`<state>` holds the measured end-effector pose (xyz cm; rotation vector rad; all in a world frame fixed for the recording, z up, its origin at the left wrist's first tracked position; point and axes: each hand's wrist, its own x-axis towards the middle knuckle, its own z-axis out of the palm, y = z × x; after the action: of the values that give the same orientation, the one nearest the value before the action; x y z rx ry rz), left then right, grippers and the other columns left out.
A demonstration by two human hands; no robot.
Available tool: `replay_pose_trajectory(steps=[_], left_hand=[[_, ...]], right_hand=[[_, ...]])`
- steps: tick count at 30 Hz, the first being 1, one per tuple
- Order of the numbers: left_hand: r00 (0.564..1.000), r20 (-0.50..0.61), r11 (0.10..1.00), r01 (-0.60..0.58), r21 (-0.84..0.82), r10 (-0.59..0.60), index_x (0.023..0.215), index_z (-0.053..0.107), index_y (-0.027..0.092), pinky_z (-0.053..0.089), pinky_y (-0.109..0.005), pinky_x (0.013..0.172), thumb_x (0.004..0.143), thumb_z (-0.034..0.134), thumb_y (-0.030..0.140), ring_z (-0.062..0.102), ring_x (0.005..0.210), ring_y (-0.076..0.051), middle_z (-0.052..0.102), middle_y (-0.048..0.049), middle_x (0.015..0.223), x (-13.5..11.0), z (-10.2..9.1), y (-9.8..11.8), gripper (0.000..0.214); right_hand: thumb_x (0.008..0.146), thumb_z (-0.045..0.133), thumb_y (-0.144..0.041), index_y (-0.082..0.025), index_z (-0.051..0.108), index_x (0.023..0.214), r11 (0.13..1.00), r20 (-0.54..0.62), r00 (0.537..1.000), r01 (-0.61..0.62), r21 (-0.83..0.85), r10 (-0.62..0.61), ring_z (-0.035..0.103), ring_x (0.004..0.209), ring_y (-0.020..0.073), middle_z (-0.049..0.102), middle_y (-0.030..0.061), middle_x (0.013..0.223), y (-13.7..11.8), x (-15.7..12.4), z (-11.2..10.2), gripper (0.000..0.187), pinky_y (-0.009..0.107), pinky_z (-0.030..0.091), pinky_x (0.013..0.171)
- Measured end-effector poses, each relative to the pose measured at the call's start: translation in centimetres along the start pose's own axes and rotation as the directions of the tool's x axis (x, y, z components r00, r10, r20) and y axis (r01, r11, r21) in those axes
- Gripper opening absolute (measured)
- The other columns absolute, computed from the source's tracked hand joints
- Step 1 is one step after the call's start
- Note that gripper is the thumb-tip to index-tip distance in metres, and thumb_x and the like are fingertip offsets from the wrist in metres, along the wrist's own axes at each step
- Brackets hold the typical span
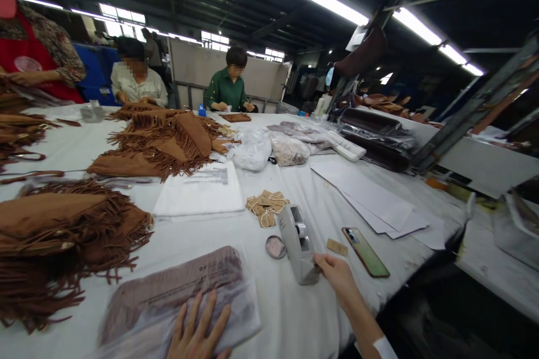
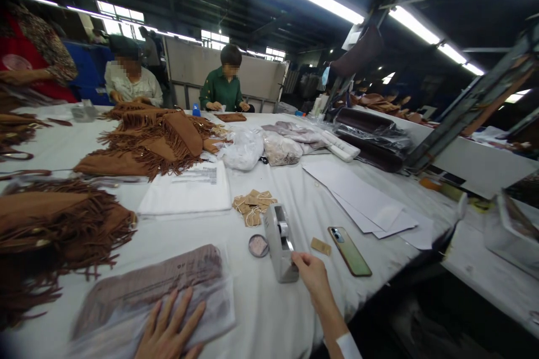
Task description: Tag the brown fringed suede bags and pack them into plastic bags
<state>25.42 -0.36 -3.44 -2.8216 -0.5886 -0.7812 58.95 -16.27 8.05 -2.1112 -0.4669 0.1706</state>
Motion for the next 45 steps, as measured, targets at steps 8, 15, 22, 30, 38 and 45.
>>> replay_pose_trajectory(steps=[8, 15, 22, 30, 38, 45], left_hand=[[0.998, 0.052, 1.0, -0.025, 0.019, 0.024, 0.135, 0.045, 0.039, 0.014, -0.053, 0.111, 0.076, 0.06, 0.04, 0.031, 0.134, -0.033, 0.051, -0.0045, 0.138, 0.3, -0.7, 0.0, 0.06], [0.998, 0.059, 1.0, -0.013, -0.021, 0.014, 0.136, 0.044, 0.036, 0.014, -0.054, 0.111, 0.077, 0.06, 0.04, 0.03, 0.134, -0.034, 0.046, -0.006, 0.143, 0.3, -1.3, 0.2, 0.062], [0.997, 0.072, 0.999, -0.002, -0.054, 0.006, 0.139, 0.039, 0.036, 0.012, -0.054, 0.111, 0.079, 0.06, 0.039, 0.031, 0.134, -0.035, 0.04, -0.0063, 0.147, 0.1, -1.3, 0.2, 0.064], [0.989, 0.143, 0.994, 0.054, -0.097, -0.039, 0.142, 0.032, 0.037, 0.012, -0.053, 0.111, 0.081, 0.06, 0.042, 0.026, 0.137, -0.035, 0.031, -0.0056, 0.152, 0.3, -2.1, 0.2, 0.067], [0.981, 0.178, 0.986, 0.1, -0.135, -0.075, 0.143, 0.029, 0.038, 0.012, -0.053, 0.111, 0.084, 0.054, 0.053, 0.023, 0.138, -0.035, 0.027, -0.0046, 0.154, 0.7, -2.9, 0.0, 0.067], [0.975, 0.209, 0.979, 0.111, -0.169, -0.074, 0.145, 0.024, 0.039, 0.008, -0.054, 0.111, 0.085, 0.049, 0.056, 0.02, 0.14, -0.035, 0.021, -0.0053, 0.156, 0.4, -2.5, -0.3, 0.067]], right_hand=[[0.066, 0.059, -0.057, -0.013, 0.073, 0.073, 0.987, 0.006, 0.993, -0.12, 0.106, 0.12, 0.063, 0.071, 0.0215, 0.071, 0.0095, 0.075, -0.4, -2.5, 1.2, 0.046, 0.029, 0.047, 0.058], [0.062, 0.065, -0.053, -0.016, 0.071, 0.071, 0.983, -0.095, 0.983, -0.144, 0.117, 0.156, 0.065, 0.088, 0.0269, 0.072, 0.0132, 0.092, 1.2, -6.1, 0.0, 0.038, 0.034, 0.052, 0.072], [0.063, 0.06, -0.061, -0.017, 0.062, 0.071, 0.943, 0.019, 0.967, -0.252, 0.217, 0.254, 0.051, 0.042, 0.0147, 0.057, -0.0004, 0.051, 3.5, -6.4, 1.8, 0.044, 0.027, 0.041, 0.039], [0.062, 0.056, -0.061, -0.019, 0.058, 0.058, 0.963, 0.136, 0.954, -0.27, 0.011, 0.266, 0.046, 0.038, 0.0147, 0.05, -0.0022, 0.043, 4.9, -8.7, 2.6, 0.043, 0.027, 0.038, 0.037], [0.091, 0.047, -0.039, -0.021, 0.065, 0.078, 0.767, 0.747, 0.484, 0.639, 0.054, -0.456, 0.061, 0.07, 0.0149, 0.067, 0.0018, 0.074, -8.6, -7.2, 5.0, 0.028, 0.024, 0.046, 0.067], [0.085, 0.056, -0.019, -0.024, 0.071, 0.076, 0.26, 0.95, -0.13, 0.943, 0.206, -0.283, 0.062, 0.072, 0.0149, 0.07, 0.0013, 0.074, -15.1, -4.3, 11.5, 0.018, 0.023, 0.043, 0.067]])
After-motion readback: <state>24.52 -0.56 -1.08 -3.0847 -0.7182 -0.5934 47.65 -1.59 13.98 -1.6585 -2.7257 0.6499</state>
